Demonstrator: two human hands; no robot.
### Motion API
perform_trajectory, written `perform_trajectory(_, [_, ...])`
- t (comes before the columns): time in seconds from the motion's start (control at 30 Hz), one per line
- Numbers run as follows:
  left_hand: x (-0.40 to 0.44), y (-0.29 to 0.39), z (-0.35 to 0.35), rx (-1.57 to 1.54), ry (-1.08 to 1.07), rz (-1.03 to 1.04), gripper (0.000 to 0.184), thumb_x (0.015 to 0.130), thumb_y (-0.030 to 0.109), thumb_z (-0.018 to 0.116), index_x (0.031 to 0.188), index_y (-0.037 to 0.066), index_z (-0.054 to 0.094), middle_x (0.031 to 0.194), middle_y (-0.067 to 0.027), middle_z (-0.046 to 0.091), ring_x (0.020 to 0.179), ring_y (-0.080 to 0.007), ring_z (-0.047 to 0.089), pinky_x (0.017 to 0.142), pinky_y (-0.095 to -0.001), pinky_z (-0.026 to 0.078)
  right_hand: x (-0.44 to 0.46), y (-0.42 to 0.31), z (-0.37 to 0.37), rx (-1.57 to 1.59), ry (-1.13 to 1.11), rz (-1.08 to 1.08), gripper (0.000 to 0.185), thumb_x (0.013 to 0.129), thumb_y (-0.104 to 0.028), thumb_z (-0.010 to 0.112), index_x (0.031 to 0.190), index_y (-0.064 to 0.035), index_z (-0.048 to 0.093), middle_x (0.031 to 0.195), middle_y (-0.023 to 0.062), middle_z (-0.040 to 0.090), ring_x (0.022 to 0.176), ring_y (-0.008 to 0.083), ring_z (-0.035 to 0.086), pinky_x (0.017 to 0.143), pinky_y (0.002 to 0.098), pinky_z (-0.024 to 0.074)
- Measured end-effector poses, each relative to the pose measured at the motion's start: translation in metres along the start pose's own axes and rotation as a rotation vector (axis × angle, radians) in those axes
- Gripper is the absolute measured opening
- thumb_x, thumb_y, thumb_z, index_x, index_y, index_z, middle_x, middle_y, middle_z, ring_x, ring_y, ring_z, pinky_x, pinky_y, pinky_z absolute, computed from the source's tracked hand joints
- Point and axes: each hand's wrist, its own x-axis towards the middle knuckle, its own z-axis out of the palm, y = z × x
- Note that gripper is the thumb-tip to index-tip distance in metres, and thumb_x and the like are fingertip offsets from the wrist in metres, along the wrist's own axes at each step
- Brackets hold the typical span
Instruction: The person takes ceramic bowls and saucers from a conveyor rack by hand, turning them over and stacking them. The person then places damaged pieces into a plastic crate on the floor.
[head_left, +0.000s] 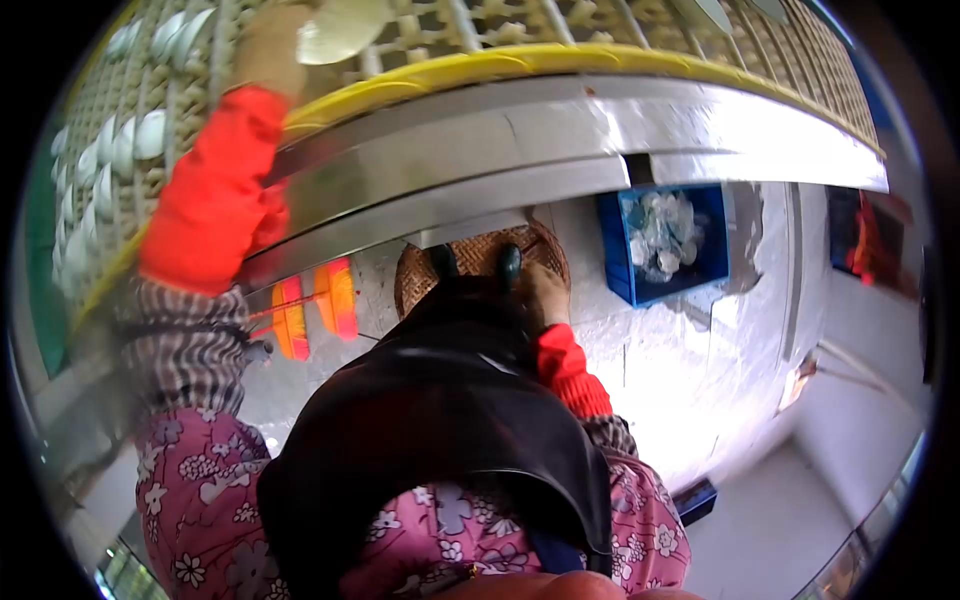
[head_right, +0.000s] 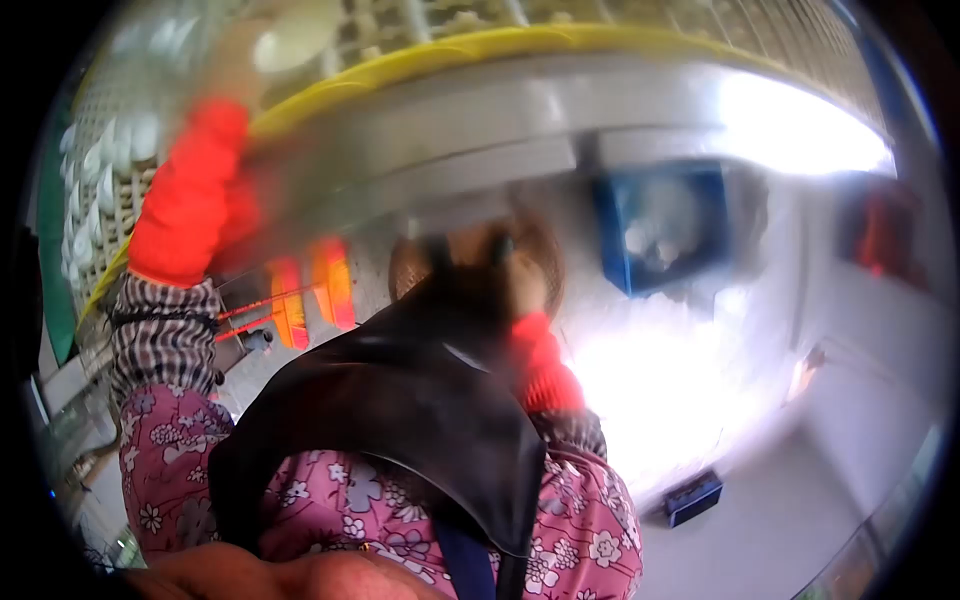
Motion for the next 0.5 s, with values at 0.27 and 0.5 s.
perform_trajectory(0.27, [-0.017, -0.070, 0.013, 0.072, -0.179, -0.021, 0.051, 0.078, -0.015, 0.063, 0.123, 0.006, 0.073, 0.124, -0.0223, 0.074, 0.124, -0.0475, 0.065, 0.106, -0.0536, 0.053, -0.026, 0.077, 0.054, 0.428, -0.138, 0.340, 0.031, 0.109, -0.031, 0.070, 0.113, -0.0016, 0.076, 0.085, 0.0039, 0.073, 0.071, 0.0156, 0.070, 0.063, 0.0318, 0.0553])
perform_trajectory(0.5, [-0.030, -0.085, 0.023, 0.077, -0.161, -0.008, 0.046, 0.077, -0.015, 0.066, 0.117, 0.005, 0.076, 0.117, -0.0249, 0.075, 0.115, -0.0489, 0.068, 0.101, -0.0547, 0.054, -0.062, 0.182, -0.006, -0.563, -0.161, -0.061, 0.036, 0.100, -0.042, 0.070, 0.111, -0.0076, 0.071, 0.103, 0.0252, 0.076, 0.103, 0.0442, 0.075, 0.086, 0.0542, 0.0588])
